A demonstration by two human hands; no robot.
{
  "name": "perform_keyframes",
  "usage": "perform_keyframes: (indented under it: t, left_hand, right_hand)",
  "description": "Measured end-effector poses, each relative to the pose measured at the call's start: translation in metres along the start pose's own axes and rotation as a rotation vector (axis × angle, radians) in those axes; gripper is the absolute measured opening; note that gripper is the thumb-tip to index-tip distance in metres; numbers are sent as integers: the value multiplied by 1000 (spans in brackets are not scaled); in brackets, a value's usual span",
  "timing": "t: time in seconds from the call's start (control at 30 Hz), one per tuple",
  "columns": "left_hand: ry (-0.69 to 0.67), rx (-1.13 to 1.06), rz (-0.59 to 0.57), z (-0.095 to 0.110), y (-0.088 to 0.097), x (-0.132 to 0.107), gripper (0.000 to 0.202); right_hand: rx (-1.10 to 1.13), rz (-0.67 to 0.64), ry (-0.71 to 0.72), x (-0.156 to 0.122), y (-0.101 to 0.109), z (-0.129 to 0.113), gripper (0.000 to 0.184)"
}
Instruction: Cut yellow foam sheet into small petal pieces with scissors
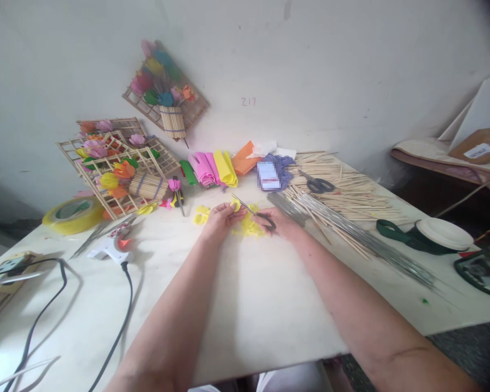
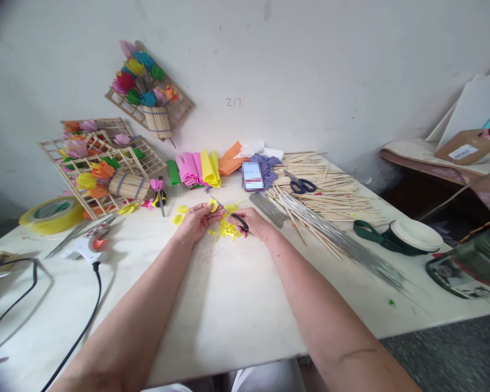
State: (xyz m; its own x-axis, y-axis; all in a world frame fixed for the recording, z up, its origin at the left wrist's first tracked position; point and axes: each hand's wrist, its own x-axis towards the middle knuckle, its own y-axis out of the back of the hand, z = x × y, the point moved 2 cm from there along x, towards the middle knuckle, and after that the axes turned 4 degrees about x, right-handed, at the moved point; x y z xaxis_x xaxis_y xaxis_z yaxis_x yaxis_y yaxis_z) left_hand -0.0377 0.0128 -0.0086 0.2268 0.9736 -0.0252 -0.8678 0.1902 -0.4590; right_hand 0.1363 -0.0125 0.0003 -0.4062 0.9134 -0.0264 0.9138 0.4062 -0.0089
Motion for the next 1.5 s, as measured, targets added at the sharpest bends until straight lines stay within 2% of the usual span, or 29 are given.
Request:
perform_keyframes:
  t: [0.7,1.17,1.5]
  left_hand:
    - [9,44,-44,3,-3,-3,15]
    - [14,31,34,3,-2,-2,12]
    - [-10,13,34,3,-2,-1,11]
  right_hand:
    - [-5,-23,13,3,2,3,32]
    - [-49,-10,32,2,3,0,33]
    - [-64,-24,23,3,4,2,31]
